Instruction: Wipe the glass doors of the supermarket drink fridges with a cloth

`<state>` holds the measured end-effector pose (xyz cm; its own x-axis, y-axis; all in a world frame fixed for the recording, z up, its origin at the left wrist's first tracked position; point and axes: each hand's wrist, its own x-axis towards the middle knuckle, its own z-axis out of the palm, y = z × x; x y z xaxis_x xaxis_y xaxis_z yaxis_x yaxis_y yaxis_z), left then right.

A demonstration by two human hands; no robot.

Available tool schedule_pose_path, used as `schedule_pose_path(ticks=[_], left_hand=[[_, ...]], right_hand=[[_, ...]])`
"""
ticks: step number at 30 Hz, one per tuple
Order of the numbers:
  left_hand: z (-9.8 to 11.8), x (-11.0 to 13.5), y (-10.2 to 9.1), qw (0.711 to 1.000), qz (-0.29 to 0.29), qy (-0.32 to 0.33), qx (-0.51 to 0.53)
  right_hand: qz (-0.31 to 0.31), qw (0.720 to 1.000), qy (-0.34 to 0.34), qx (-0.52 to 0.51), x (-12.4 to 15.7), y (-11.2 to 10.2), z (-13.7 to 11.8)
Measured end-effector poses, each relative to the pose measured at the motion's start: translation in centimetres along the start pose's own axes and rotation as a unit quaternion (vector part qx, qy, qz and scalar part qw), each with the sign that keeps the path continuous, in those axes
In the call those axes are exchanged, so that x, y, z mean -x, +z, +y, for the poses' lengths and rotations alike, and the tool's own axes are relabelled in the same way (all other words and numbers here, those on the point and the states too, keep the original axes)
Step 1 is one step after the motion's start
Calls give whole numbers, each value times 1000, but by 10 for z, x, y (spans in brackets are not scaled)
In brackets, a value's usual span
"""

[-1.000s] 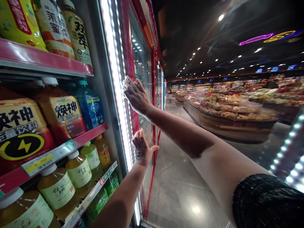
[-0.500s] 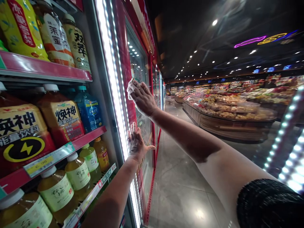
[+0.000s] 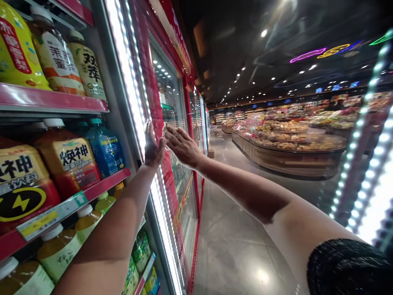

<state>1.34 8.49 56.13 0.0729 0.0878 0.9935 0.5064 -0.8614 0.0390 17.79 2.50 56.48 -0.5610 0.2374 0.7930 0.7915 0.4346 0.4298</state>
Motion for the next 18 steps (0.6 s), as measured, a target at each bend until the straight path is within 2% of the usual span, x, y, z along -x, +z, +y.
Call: schedule_pose_path(ticks=[4,10,13,18], left_hand=[[0,0,20,1000,-9,-15,0],[2,9,29,999,-1,-13,-49],[6,8,28,998,-9,-29,-52],[11,5,26,996,-39,-68,-47]], right_hand=[[-15,999,-27,28,22,-14,7],[31,996,43,67,2,-51,31],[21,998,37,56,7,-51,27],[-27,998,-33,44,44,-45,12]])
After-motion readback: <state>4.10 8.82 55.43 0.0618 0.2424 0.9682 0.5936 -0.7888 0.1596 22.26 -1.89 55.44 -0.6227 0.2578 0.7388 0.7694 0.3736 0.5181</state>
